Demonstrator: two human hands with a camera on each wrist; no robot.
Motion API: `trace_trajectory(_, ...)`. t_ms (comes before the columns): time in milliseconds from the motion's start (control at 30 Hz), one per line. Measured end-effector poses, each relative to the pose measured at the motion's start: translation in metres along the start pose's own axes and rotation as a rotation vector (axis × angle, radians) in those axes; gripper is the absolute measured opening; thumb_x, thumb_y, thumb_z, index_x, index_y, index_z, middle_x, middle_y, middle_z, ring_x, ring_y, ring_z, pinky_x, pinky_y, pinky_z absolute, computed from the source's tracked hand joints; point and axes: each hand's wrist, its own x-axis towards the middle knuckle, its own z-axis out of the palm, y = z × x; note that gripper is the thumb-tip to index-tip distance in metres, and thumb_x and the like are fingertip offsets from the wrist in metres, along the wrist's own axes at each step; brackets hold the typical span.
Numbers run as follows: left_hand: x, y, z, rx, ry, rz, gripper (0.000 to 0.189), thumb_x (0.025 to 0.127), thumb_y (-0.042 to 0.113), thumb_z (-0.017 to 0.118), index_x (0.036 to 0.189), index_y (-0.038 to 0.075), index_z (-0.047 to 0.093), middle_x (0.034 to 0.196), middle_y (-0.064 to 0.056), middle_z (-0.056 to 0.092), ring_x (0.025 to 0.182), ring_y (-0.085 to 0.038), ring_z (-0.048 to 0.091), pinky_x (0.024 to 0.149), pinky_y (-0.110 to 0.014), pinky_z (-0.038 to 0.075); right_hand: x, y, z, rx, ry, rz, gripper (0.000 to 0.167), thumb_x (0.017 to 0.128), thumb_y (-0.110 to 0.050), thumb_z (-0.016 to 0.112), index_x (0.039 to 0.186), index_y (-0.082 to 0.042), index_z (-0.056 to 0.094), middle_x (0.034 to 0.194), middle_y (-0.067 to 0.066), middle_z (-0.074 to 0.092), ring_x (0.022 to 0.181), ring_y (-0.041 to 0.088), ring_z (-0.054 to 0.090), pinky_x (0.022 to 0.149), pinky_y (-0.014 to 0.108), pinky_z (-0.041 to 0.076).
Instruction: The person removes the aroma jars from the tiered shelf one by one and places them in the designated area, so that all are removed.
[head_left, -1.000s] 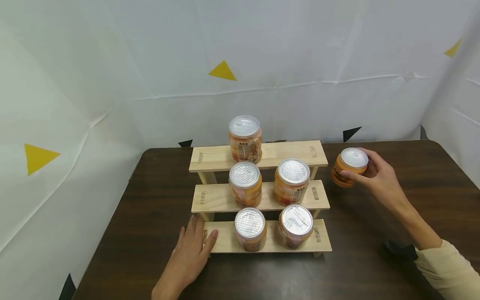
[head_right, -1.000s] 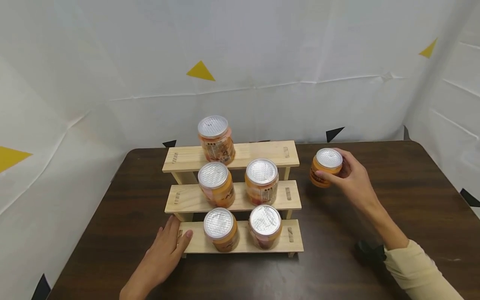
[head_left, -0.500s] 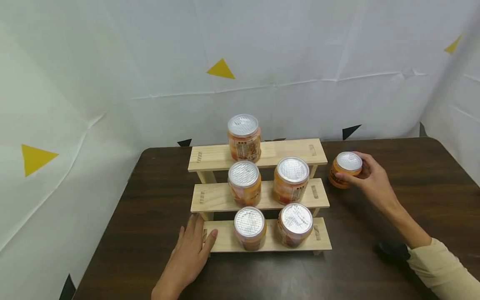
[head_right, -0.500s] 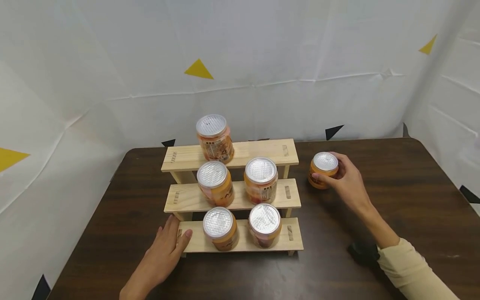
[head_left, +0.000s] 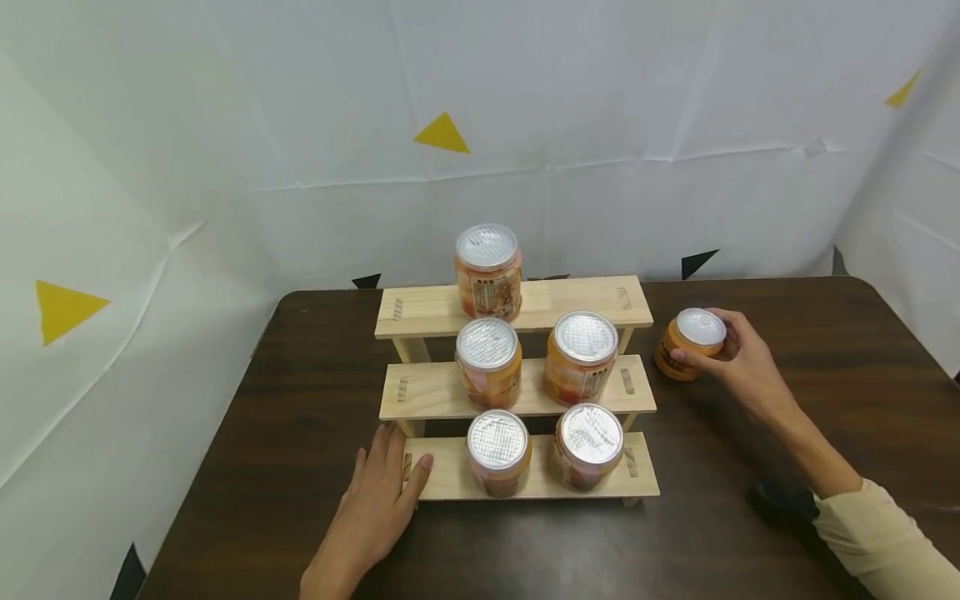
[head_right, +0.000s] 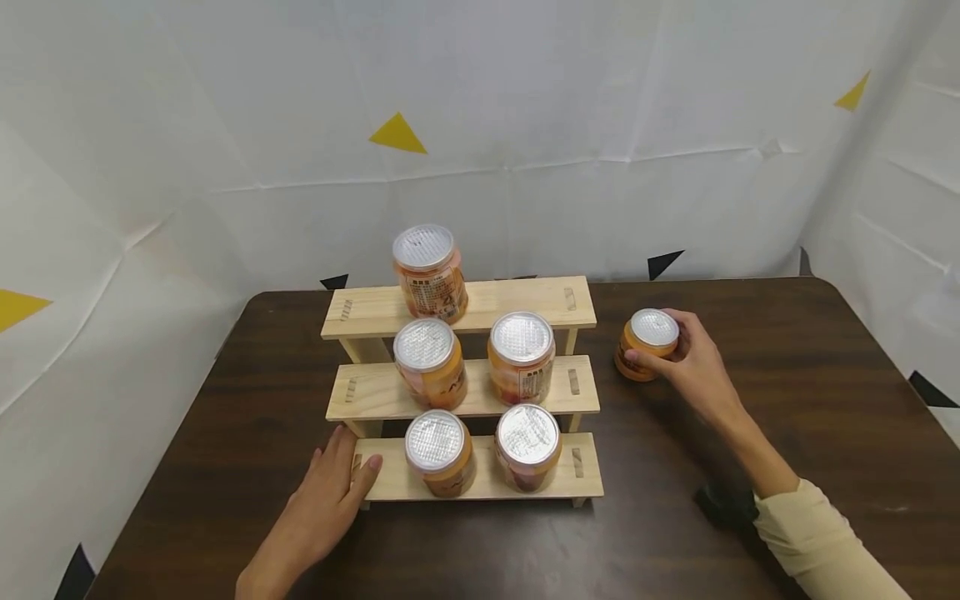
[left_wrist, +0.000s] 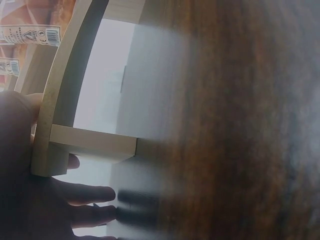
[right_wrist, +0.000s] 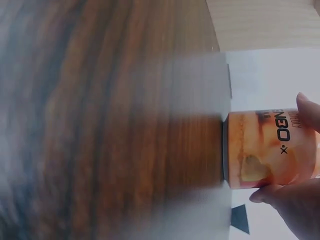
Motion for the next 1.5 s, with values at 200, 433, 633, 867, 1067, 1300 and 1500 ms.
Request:
trace_trajectory(200, -0.001, -0.001, -0.001, -0.01, -0.021, -0.017, 0.076, 0.118, 0.048, 0.045, 0.169, -0.006, 0.028, 0.178, -0.032, 0.023, 0.168, -0.049, 0.016, 0.134, -0.072, 0.01, -0.003, -0.007, -0.001, -0.039, -0.036, 0.015, 0.088, 0.103, -0.019, 0.082, 0.165, 0.008, 0.026, 0.16, 0.036, 0.042, 0.144, 0.046, 0.051, 0.092, -0.004, 0.039)
trace_trajectory(433, -0.002, -0.001, 0.0, 0.007, -0.014, -0.013, 0.076, 0.118, 0.048, 0.046, 0.169, -0.006, 0.028, 0.177, -0.032, 0.025, 0.167, -0.05, 0.018, 0.133, -0.073, 0.012, -0.016, -0.085, -0.025, 0.093, -0.002, -0.103, 0.072, 0.111, -0.018, 0.068, 0.172, -0.008, 0.03, 0.178, 0.017, 0.035, 0.169, 0.032, 0.026, 0.123, 0.008, 0.032)
trace_trajectory(633, 0.0, -0.001, 0.001, 0.006, 0.007, -0.008, 0.076, 0.118, 0.047, 0.046, 0.169, -0.006, 0.028, 0.176, -0.032, 0.027, 0.167, -0.051, 0.019, 0.133, -0.073, 0.014, -0.018, -0.149, -0.022, 0.232, -0.155, -0.172, 0.057, 0.113, -0.014, 0.064, 0.167, -0.019, 0.045, 0.171, 0.001, 0.048, 0.162, 0.015, 0.041, 0.112, 0.011, 0.045)
trace_trajectory(867, -0.002, -0.003, 0.001, 0.006, 0.004, -0.009, 0.074, 0.118, 0.046, 0.046, 0.168, -0.007, 0.03, 0.175, -0.033, 0.028, 0.167, -0.051, 0.02, 0.132, -0.074, 0.015, -0.028, -0.187, 0.015, 0.258, -0.31, -0.218, 0.057, 0.112, -0.02, 0.067, 0.165, -0.016, 0.047, 0.17, 0.003, 0.049, 0.161, 0.019, 0.043, 0.118, 0.011, 0.042)
trace_trajectory(1067, 0.0, -0.002, -0.001, -0.015, -0.03, -0.022, 0.079, 0.119, 0.05, 0.043, 0.169, -0.008, 0.026, 0.177, -0.035, 0.02, 0.168, -0.051, 0.014, 0.133, -0.073, 0.009, -0.029, -0.213, 0.034, 0.261, -0.327, -0.245, 0.061, 0.109, -0.019, 0.072, 0.165, -0.013, 0.047, 0.17, 0.001, 0.05, 0.163, 0.017, 0.039, 0.125, 0.012, 0.033)
trace_trajectory(1300, -0.001, -0.002, -0.002, -0.014, -0.036, -0.031, 0.078, 0.119, 0.05, 0.043, 0.169, -0.007, 0.026, 0.178, -0.033, 0.021, 0.168, -0.05, 0.013, 0.134, -0.072, 0.008, -0.01, -0.222, 0.048, 0.264, -0.372, -0.229, 0.065, 0.108, -0.02, 0.073, 0.166, -0.011, 0.044, 0.17, 0.004, 0.05, 0.163, 0.017, 0.04, 0.132, 0.025, 0.03)
trace_trajectory(1500, 0.0, -0.003, 0.0, -0.008, -0.014, 0.001, 0.076, 0.119, 0.049, 0.043, 0.167, -0.007, 0.029, 0.176, -0.033, 0.027, 0.167, -0.051, 0.017, 0.132, -0.075, 0.011, 0.005, -0.23, 0.058, 0.284, -0.423, -0.209, 0.069, 0.109, -0.02, 0.071, 0.169, -0.012, 0.039, 0.172, 0.006, 0.046, 0.164, 0.02, 0.039, 0.136, 0.039, 0.028)
